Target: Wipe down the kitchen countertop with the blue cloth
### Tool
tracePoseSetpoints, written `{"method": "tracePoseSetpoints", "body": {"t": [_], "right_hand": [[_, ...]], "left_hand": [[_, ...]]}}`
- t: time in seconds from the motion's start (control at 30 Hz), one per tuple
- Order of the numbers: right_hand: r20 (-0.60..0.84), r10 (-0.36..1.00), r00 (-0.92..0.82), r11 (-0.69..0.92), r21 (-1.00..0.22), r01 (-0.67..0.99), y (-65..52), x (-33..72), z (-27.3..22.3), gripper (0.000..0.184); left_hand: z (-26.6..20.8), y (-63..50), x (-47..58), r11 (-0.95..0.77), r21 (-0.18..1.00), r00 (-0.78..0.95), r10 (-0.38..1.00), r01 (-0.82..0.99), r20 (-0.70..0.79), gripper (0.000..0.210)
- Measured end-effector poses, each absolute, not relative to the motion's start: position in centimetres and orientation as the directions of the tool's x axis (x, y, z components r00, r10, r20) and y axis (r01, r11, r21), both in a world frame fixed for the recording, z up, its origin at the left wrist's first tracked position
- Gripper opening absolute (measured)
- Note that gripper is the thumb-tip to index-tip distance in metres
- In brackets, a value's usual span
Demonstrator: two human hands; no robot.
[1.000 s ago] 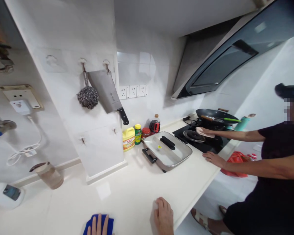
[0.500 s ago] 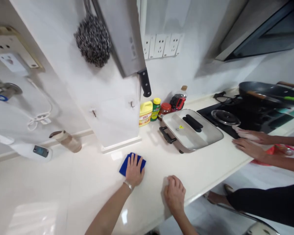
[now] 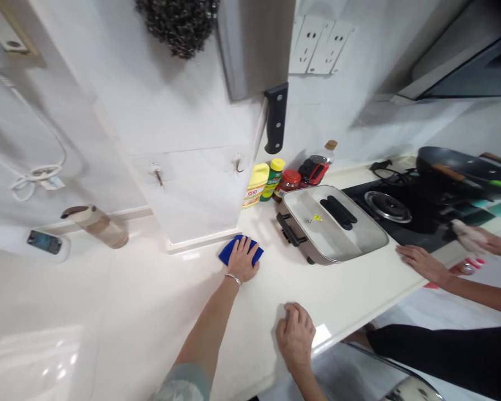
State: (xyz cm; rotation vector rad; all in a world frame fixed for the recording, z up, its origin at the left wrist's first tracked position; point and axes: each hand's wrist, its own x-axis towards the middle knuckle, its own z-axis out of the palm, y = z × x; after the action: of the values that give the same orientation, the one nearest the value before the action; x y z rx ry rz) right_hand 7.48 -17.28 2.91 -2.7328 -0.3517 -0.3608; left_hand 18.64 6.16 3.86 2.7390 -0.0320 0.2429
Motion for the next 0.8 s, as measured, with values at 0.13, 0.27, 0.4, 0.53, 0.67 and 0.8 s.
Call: {"method": "tracePoseSetpoints", "body": {"t": [0.13, 0.27, 0.4, 0.53, 0.67, 0.8], "right_hand": [[0.308, 0.178, 0.935, -0.918, -0.289, 0.270, -17.4, 7.3, 2.9, 0.027], [0.321, 0.186, 0.929, -0.929, -0.250, 0.272, -17.9, 7.2, 2.3, 0.026], [0.359, 0.207, 0.910, -0.918, -0.251, 0.307, -18.6, 7.0, 1.5, 0.027], [0.399, 0.242, 0.885, -0.896, -0.258, 0.361, -19.1, 6.8, 1.4, 0.030], [0.404, 0.245, 0.881, -0.867, -0.316, 0.386, -19.3, 6.6, 1.7, 0.037], [0.352, 0.236, 0.906, -0.862, -0.355, 0.362, -19.8, 6.9, 1.3, 0.041]], "left_hand": [[4.0, 5.5, 14.3, -0.930, 0.368, 0.983, 0.058, -0.012, 0.177, 0.071], [4.3, 7.3, 8.2, -0.940, 0.339, 0.979, 0.105, 0.040, 0.175, 0.067], [5.0, 13.1, 2.2, -0.923, 0.318, 0.943, 0.281, 0.216, 0.176, 0.065], [6.1, 20.8, -5.6, -0.822, 0.299, 0.817, 0.548, 0.485, 0.179, 0.062], [7.2, 25.9, -16.1, -0.624, 0.264, 0.603, 0.781, 0.736, 0.163, 0.060], [8.0, 27.0, -26.9, -0.377, 0.212, 0.358, 0.926, 0.902, 0.123, 0.062]]}}
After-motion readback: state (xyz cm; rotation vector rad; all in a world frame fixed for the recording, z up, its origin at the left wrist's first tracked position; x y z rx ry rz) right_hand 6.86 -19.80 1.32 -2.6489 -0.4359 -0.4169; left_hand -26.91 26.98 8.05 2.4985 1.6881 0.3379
